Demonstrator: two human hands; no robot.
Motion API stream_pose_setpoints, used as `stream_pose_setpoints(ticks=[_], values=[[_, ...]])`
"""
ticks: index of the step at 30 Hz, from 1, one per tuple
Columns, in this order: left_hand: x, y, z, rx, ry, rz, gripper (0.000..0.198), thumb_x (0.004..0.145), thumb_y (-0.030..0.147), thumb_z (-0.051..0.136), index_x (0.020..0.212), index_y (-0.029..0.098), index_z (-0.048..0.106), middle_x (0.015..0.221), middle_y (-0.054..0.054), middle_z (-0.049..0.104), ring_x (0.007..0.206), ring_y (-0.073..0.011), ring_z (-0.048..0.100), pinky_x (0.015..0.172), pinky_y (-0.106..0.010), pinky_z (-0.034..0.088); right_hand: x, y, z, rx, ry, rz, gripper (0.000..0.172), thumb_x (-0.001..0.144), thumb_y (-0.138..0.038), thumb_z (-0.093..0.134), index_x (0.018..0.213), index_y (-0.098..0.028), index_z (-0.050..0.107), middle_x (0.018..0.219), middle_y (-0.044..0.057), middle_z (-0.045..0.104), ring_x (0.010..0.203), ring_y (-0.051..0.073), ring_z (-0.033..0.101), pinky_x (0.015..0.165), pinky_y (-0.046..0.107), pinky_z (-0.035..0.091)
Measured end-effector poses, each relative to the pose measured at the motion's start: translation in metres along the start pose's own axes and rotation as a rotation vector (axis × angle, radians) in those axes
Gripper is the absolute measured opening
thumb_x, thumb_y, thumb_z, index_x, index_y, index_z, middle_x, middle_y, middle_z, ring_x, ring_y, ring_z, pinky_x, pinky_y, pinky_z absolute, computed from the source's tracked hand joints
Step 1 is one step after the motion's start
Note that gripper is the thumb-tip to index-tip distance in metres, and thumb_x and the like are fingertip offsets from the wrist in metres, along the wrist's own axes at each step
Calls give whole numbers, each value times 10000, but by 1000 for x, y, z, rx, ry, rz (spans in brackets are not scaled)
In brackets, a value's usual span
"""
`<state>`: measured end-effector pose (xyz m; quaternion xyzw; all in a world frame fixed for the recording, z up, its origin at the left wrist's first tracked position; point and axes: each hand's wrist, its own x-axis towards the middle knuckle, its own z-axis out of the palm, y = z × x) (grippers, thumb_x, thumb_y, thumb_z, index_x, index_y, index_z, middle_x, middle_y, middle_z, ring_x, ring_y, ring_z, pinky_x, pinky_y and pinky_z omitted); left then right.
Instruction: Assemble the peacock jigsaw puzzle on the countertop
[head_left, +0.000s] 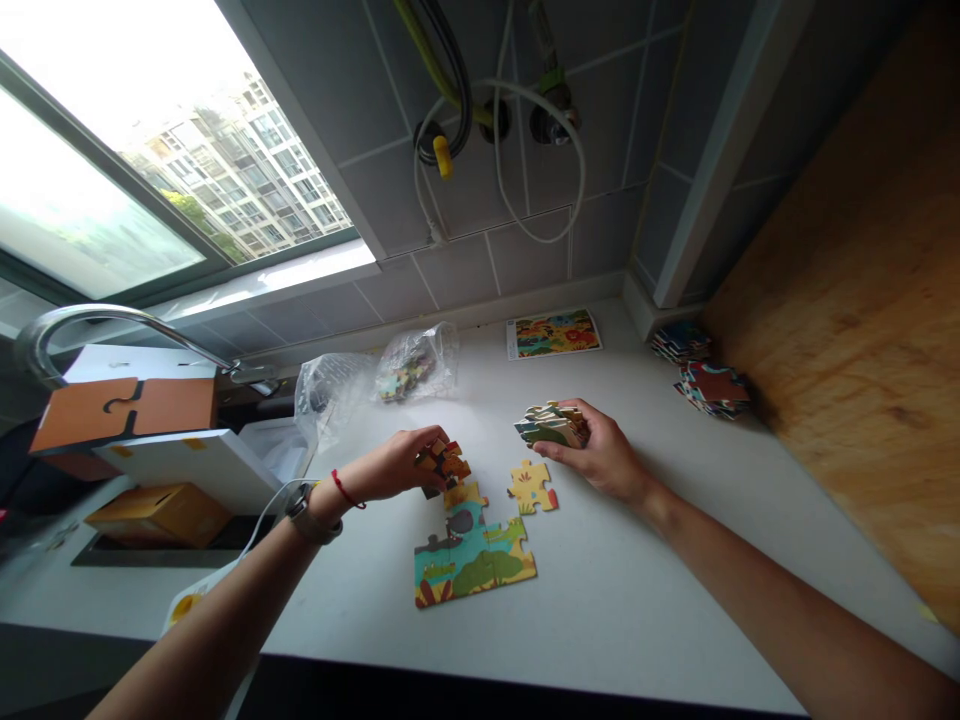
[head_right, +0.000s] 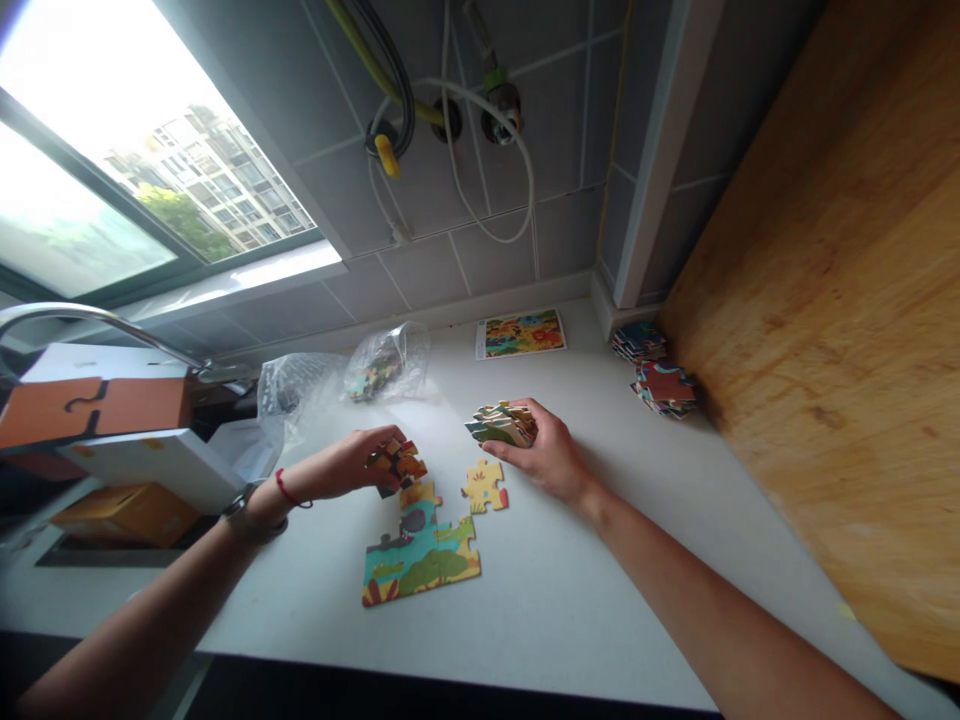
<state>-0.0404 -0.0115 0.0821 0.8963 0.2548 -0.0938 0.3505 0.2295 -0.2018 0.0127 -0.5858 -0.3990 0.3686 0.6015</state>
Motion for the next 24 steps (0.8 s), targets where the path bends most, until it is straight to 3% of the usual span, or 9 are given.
stream_pose_setpoints(ticks=[5,11,17,24], values=[[-7,16,10,-106,-199,-29,424,747,390,892,1065,193,691,990,-43,730,806,-196,687,703,-296,542,0,0,0,-3,12,-9,544,687,-501,934,1048,-245,617,962,51,814,890,266,780,834,409,643],[-16,31,42,206,67,-43,503,662,275,940,1081,224,667,1139,-77,678,1000,-273,687,873,-381,561,0,1,0,10,21,-4,552,686,-508,938,1052,-249,615,972,50,816,903,268,782,842,409,645],[-15,33,45,198,6,-126,658,639,265,960,1203,229,623,1141,-73,694,1030,-292,696,890,-397,559,0,2,0,-2,13,-15,543,693,-506,933,1049,-248,614,971,50,813,903,271,779,839,409,642],[-11,38,40,158,-23,-140,482,611,252,971,991,205,677,1079,-59,678,923,-245,663,832,-348,524,0,3,0,20,8,-6,564,681,-492,942,1066,-243,614,989,56,815,916,272,778,864,421,634]])
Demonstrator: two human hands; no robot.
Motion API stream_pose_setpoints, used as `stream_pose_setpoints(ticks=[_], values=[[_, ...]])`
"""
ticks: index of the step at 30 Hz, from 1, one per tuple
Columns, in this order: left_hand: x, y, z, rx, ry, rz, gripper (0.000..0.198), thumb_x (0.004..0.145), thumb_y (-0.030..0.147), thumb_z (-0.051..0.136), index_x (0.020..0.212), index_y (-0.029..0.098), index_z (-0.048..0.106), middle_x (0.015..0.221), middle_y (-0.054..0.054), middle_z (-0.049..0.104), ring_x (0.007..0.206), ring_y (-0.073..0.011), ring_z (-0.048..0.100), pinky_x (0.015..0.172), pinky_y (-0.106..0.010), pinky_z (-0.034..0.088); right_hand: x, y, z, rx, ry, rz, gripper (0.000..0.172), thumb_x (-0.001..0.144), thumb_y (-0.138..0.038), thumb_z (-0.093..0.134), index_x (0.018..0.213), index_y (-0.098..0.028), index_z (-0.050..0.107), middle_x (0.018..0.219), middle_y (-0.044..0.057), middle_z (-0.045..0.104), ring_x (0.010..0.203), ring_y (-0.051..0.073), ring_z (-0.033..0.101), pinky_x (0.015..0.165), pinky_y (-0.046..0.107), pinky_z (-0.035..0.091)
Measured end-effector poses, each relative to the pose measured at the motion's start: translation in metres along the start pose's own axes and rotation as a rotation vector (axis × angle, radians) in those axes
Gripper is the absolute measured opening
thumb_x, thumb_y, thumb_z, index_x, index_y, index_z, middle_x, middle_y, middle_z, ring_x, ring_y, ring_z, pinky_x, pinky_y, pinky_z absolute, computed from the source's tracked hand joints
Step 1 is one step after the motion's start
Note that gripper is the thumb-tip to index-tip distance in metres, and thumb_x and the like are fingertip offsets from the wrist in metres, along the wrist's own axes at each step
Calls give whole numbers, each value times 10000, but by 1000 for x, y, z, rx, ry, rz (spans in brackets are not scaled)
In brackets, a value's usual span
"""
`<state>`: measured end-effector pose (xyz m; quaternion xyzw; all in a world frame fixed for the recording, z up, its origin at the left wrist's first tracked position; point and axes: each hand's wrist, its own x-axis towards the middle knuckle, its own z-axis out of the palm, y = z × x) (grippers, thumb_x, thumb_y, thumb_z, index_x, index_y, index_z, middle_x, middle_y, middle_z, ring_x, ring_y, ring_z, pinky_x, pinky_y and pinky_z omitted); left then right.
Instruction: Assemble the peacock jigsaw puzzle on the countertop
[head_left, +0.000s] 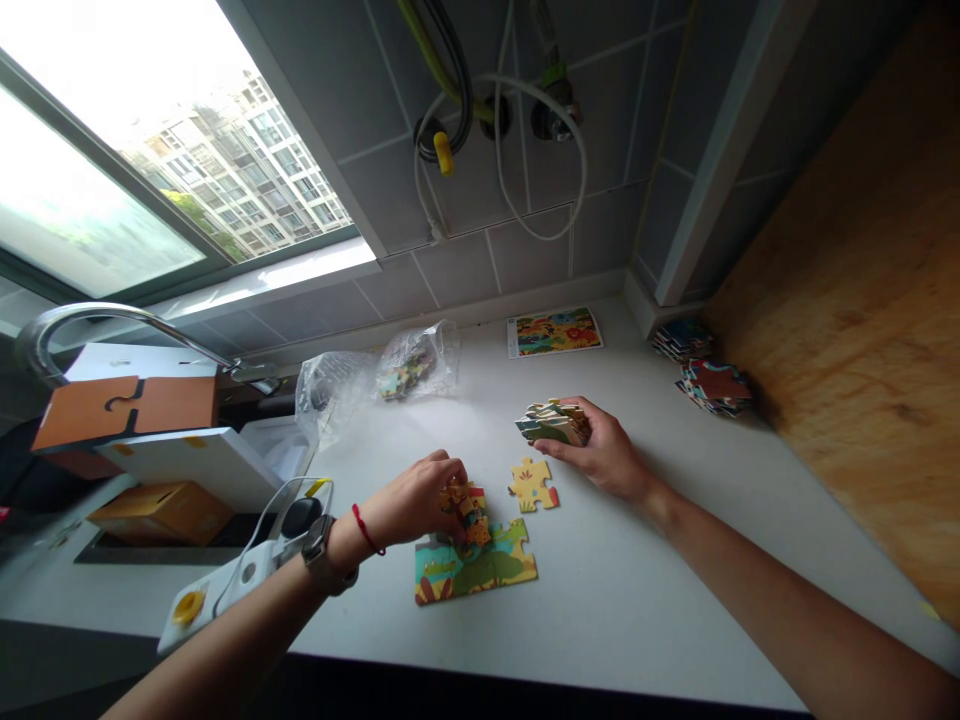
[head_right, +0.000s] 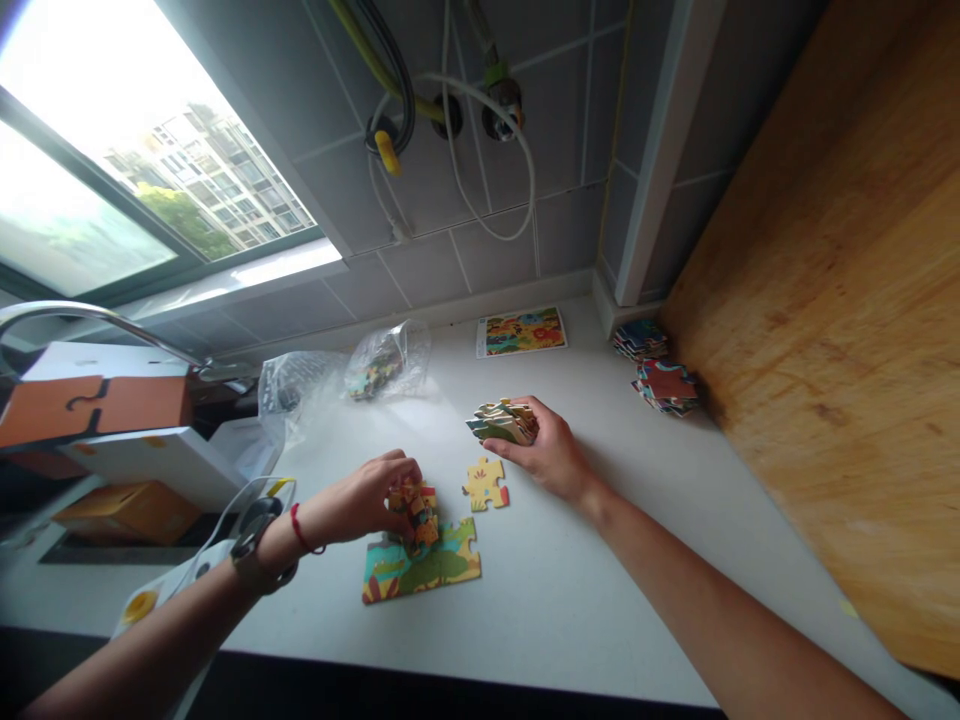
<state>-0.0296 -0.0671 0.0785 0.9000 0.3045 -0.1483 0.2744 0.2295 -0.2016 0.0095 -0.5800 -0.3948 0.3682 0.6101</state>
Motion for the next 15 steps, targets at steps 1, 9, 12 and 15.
stream_pose_setpoints(ticks=[1,9,12,15], values=[[0,-1,-1,-33,8,6,461,621,257,964,971,204,667,1050,-50,683,902,-234,656,811,-336,515,0,0,0,1,-4,1,563,683,-491,942,1068,-244,614,991,56,816,917,271,777,866,420,634],[-19,-23,-20,-447,-207,-62,459,670,447,909,863,192,580,831,-5,701,780,-198,650,648,-279,467,0,0,0,-3,-22,3,547,693,-481,935,1067,-241,616,982,56,808,912,261,767,868,411,619],[-32,-21,-13,-394,-336,-119,438,647,409,915,893,189,627,849,3,712,806,-199,655,693,-284,474,1,1,0,6,-32,7,563,688,-482,936,1078,-229,618,988,59,801,902,256,757,859,409,610],[-46,-11,4,-160,-238,-197,387,658,313,905,941,202,666,920,-1,701,856,-207,635,749,-301,465,1,2,0,25,-38,19,577,680,-477,942,1082,-224,615,995,61,797,907,253,750,861,406,603]])
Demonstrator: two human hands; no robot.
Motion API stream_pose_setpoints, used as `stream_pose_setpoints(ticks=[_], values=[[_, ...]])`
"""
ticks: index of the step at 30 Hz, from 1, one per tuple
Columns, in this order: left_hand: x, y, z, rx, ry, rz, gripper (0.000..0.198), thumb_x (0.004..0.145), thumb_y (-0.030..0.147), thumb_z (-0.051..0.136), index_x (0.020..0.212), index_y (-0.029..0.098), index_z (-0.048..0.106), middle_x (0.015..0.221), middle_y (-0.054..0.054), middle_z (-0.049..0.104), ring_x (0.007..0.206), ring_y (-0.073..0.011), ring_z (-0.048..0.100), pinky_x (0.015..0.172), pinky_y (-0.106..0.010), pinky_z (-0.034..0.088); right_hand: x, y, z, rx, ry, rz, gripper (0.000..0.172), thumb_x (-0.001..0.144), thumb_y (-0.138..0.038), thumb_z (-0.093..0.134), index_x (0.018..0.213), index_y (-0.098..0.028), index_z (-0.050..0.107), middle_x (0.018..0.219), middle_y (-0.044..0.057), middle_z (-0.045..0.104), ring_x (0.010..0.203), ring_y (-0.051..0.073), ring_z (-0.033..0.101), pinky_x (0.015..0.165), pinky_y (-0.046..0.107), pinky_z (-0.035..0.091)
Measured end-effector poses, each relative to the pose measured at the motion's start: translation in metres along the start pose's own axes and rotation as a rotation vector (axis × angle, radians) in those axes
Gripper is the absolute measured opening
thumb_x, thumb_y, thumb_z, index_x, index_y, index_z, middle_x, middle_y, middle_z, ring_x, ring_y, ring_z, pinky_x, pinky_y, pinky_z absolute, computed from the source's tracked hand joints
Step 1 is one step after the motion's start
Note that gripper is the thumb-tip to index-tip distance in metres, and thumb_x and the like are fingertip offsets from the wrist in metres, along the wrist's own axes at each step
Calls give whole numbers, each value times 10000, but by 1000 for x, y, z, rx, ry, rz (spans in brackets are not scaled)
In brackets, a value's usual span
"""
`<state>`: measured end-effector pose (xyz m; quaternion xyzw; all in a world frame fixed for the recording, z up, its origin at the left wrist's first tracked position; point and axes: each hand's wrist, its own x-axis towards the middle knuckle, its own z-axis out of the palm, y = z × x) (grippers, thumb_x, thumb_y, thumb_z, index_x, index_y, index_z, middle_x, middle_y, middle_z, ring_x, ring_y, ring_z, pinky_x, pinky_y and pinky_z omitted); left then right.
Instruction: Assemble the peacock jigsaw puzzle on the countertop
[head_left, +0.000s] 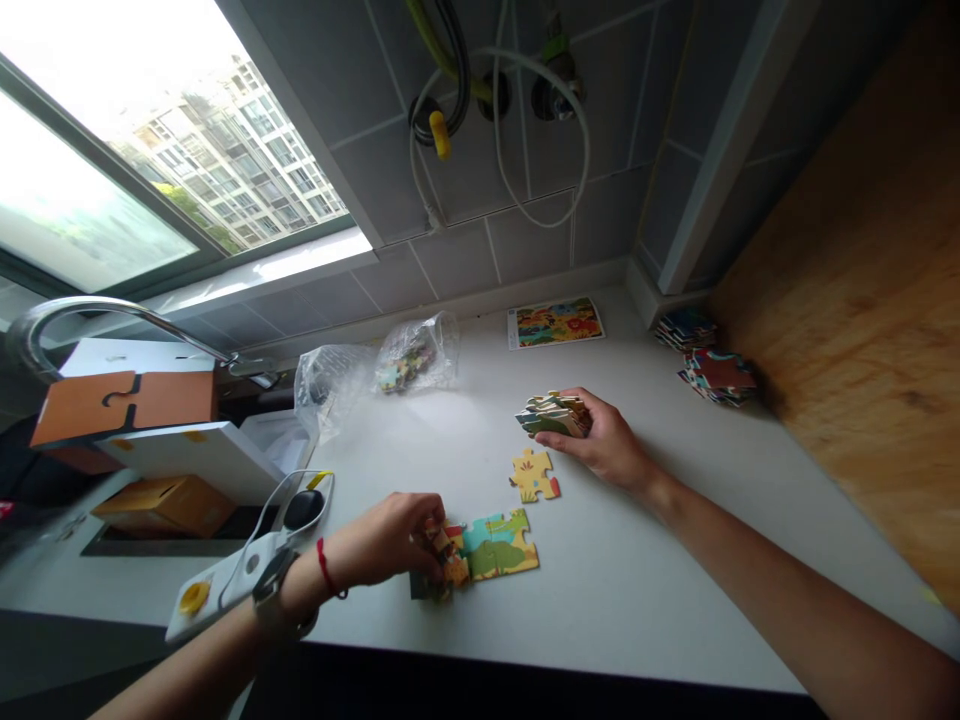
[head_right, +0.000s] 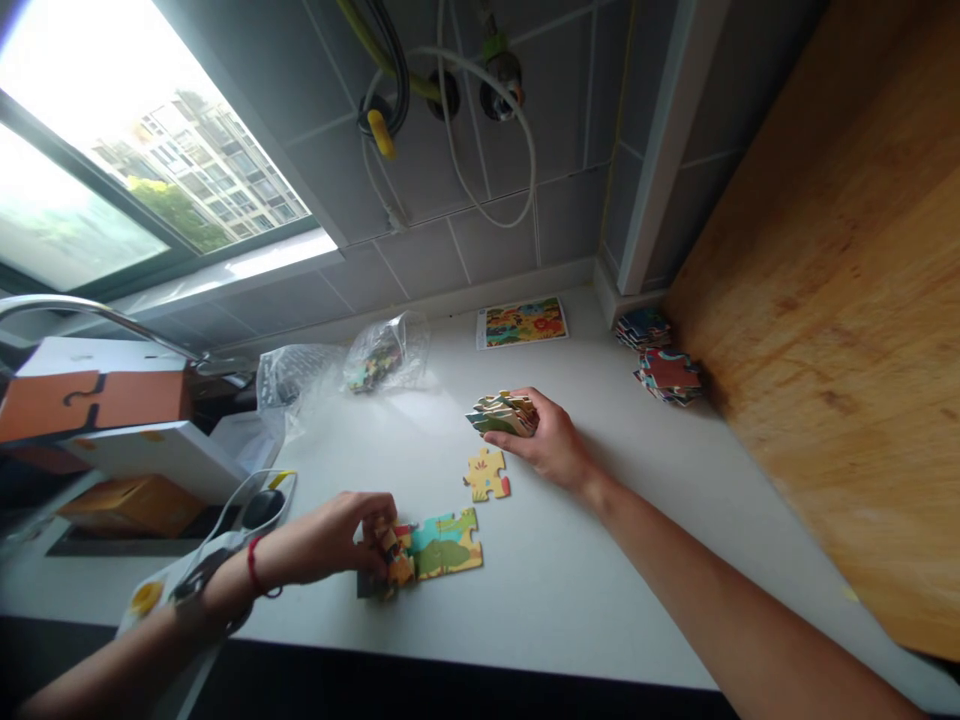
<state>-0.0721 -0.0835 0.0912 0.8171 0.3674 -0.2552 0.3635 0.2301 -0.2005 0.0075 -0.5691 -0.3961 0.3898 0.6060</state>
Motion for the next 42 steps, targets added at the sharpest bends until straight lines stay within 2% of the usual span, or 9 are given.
stream_pose_setpoints(ticks=[5,15,19,23,27,29,32,34,42], values=[[-17,11,23,139,202,35,334,725,168,833,1025,214,695,1181,-65,644,1045,-249,627,933,-356,477,0,1,0,7,1,10,577,672,-469,948,1074,-230,611,1003,58,798,910,255,745,877,413,597],[-22,9,24,35,210,27,378,728,145,799,1053,221,621,1113,-33,635,926,-196,622,829,-312,477,0,1,0,-10,5,1,586,670,-481,946,1081,-226,616,995,61,797,911,261,745,877,417,598],[-17,-2,14,-101,109,0,563,657,243,872,1166,223,631,1014,-3,683,878,-199,638,763,-295,487,0,3,0,-4,-1,-6,592,668,-482,948,1088,-228,617,1019,66,799,935,269,752,893,422,603],[-12,-8,4,-174,27,-13,406,658,367,885,980,182,721,864,-3,709,832,-210,658,709,-280,482,1,6,0,-13,-7,-10,611,667,-482,948,1111,-225,617,1049,77,797,950,272,751,907,432,599],[-10,-1,7,-316,-131,12,421,649,421,916,924,171,719,859,-25,735,813,-227,701,703,-286,513,1,5,-1,-16,-15,-11,591,671,-473,948,1098,-224,622,1036,72,792,937,266,749,894,426,601],[-7,7,13,-270,-62,71,371,689,368,904,957,181,729,969,-47,743,863,-227,706,761,-305,535,1,4,-1,-19,-22,-8,583,675,-464,947,1096,-225,622,1034,70,791,937,264,747,892,422,601],[-2,19,23,-77,142,198,347,673,216,924,972,210,748,1216,-67,691,1065,-242,665,951,-336,520,1,4,-1,-12,-20,0,590,674,-458,949,1103,-223,619,1034,67,787,937,261,743,893,418,597],[0,27,26,7,168,222,382,662,169,940,985,222,744,1244,-61,673,1127,-255,632,1002,-351,495,1,3,-1,-9,-22,-1,582,675,-456,949,1097,-224,621,1027,63,785,934,258,740,892,415,595],[0,45,27,-17,143,224,427,751,157,884,1098,224,646,1032,-10,679,858,-178,599,758,-284,457,0,1,0,4,-34,-12,568,682,-457,942,1097,-223,632,1037,67,786,939,255,746,896,408,599]])
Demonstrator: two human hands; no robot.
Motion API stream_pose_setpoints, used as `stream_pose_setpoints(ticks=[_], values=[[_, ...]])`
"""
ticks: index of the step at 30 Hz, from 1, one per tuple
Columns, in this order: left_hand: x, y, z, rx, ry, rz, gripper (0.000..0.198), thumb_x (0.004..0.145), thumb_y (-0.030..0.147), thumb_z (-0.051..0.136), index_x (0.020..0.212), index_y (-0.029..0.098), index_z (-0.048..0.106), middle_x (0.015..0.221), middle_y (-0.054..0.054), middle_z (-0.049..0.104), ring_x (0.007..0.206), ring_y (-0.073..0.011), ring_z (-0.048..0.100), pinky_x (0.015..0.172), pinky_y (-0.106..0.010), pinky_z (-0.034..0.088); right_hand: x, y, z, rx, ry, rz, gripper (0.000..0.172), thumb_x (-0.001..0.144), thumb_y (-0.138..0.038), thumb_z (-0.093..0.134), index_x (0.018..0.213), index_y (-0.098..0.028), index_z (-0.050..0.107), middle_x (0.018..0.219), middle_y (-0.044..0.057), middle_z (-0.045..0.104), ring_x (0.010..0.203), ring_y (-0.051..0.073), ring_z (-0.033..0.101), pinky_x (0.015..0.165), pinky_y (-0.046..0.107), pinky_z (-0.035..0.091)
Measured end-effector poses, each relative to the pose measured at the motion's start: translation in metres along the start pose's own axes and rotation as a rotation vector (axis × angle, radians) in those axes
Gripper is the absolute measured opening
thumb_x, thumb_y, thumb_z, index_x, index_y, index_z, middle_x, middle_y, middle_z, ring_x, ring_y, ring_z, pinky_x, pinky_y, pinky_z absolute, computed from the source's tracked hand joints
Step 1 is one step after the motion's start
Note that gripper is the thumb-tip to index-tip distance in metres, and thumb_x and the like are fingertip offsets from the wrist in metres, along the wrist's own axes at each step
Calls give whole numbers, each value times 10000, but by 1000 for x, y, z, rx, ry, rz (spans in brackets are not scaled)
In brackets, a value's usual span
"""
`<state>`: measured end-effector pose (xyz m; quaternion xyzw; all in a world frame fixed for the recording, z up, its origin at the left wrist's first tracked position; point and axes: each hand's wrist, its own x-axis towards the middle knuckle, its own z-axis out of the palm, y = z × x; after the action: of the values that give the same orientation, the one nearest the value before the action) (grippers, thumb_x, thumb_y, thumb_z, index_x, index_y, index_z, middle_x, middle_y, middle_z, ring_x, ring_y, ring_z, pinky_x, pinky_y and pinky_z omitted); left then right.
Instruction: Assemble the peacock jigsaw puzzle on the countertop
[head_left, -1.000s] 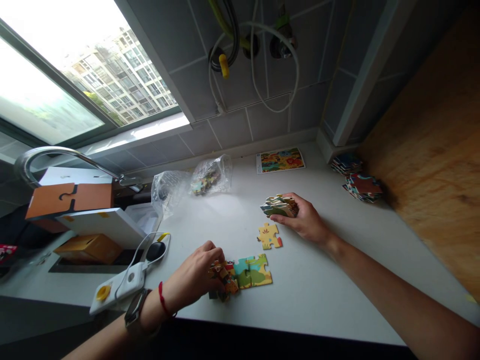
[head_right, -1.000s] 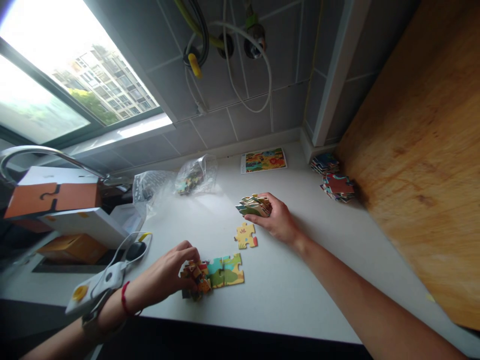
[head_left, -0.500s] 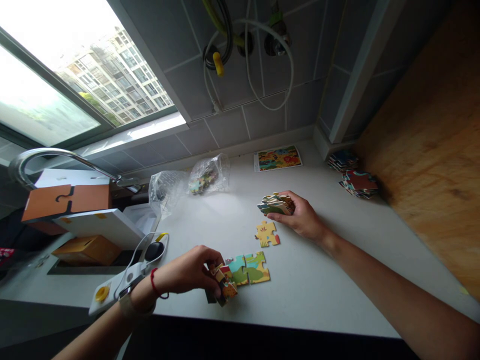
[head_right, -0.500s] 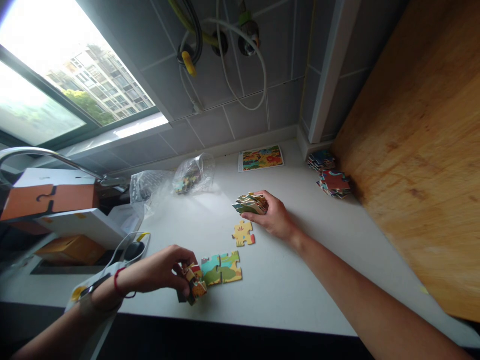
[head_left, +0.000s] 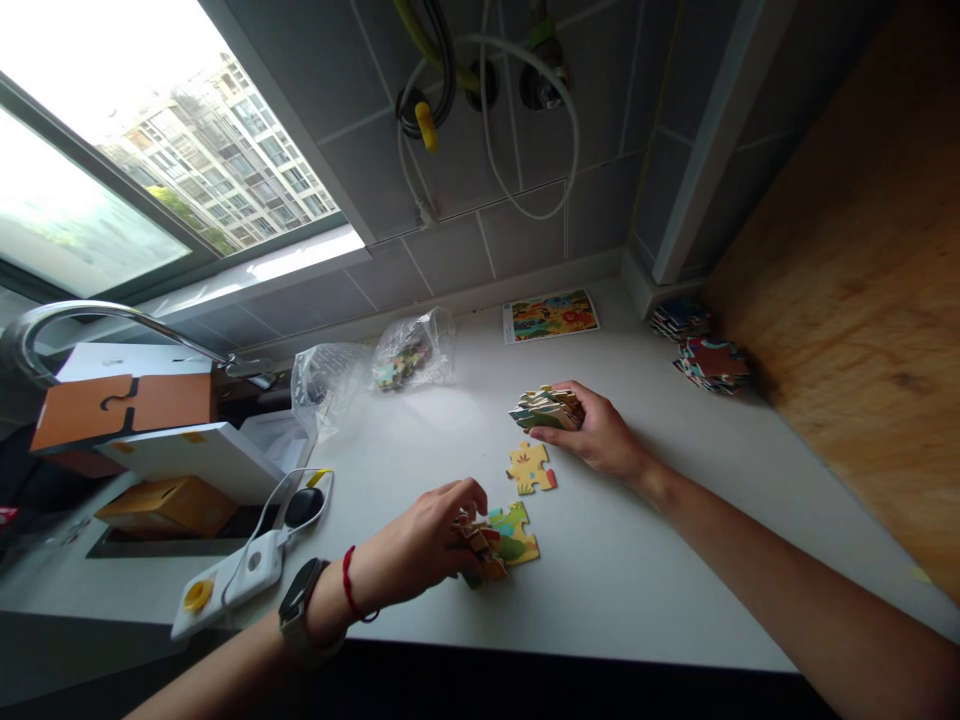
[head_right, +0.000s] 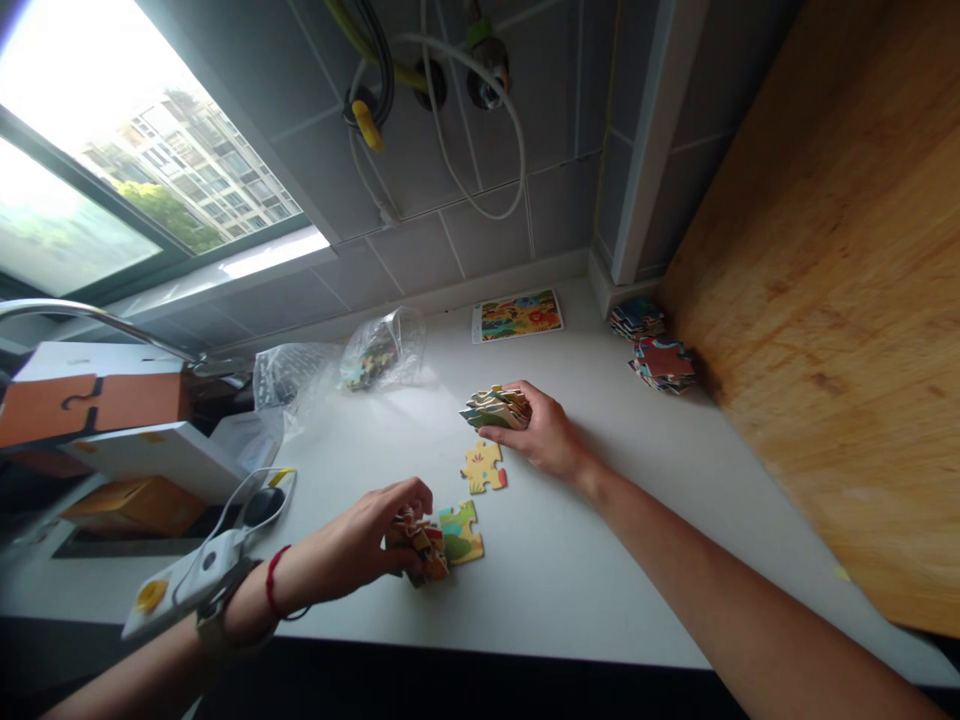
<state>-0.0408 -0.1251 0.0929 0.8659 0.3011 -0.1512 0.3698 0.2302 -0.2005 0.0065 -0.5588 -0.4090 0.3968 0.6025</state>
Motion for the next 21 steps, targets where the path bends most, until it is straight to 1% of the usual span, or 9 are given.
stream_pose_setpoints(ticks=[2,4,6,9,13,16,18,21], values=[[4,4,3,-31,-18,38,506,752,153,884,1187,237,638,1059,-9,691,885,-180,610,781,-282,469,0,0,0,-4,0,-5,571,685,-464,940,1103,-222,635,1036,67,787,940,257,746,895,409,600],[10,7,7,-47,-31,69,595,754,156,889,1286,256,641,1156,-26,690,970,-198,635,856,-298,492,0,-1,0,-14,6,-8,575,685,-473,941,1105,-223,639,1036,66,788,943,260,748,892,410,602],[17,10,11,-45,-33,68,650,745,171,906,1336,270,653,1219,-44,669,1037,-221,645,925,-324,503,0,-1,-1,-21,6,-12,575,688,-482,940,1106,-225,641,1042,66,791,952,263,749,896,409,604],[23,14,14,-15,-26,32,609,723,217,940,1282,261,704,1211,-61,642,1074,-253,638,970,-362,513,0,-1,-1,-22,-3,-15,575,696,-498,934,1107,-228,637,1041,65,793,957,261,748,895,407,604],[24,21,13,115,-2,-2,526,678,237,979,1146,229,740,1227,-90,621,1147,-306,597,1020,-421,502,0,1,-1,-19,-3,-9,582,696,-486,935,1114,-223,627,1044,67,789,954,258,745,897,408,598],[23,25,12,157,-13,-9,529,661,245,992,1114,227,720,1218,-83,630,1119,-301,601,994,-424,504,0,3,-1,-37,7,-11,588,694,-481,936,1118,-222,623,1041,66,789,945,262,743,896,419,598],[22,27,13,187,-13,-29,526,678,263,982,1120,231,698,1183,-74,644,1080,-300,607,962,-435,503,0,3,-1,-47,13,-11,596,688,-479,938,1123,-221,621,1040,66,790,942,265,742,897,426,598],[20,27,15,201,-4,-54,516,665,278,988,1072,222,677,1138,-68,648,1062,-303,602,941,-431,494,1,3,-1,-51,10,-10,590,694,-471,934,1125,-217,622,1047,72,792,942,266,743,898,430,598]])
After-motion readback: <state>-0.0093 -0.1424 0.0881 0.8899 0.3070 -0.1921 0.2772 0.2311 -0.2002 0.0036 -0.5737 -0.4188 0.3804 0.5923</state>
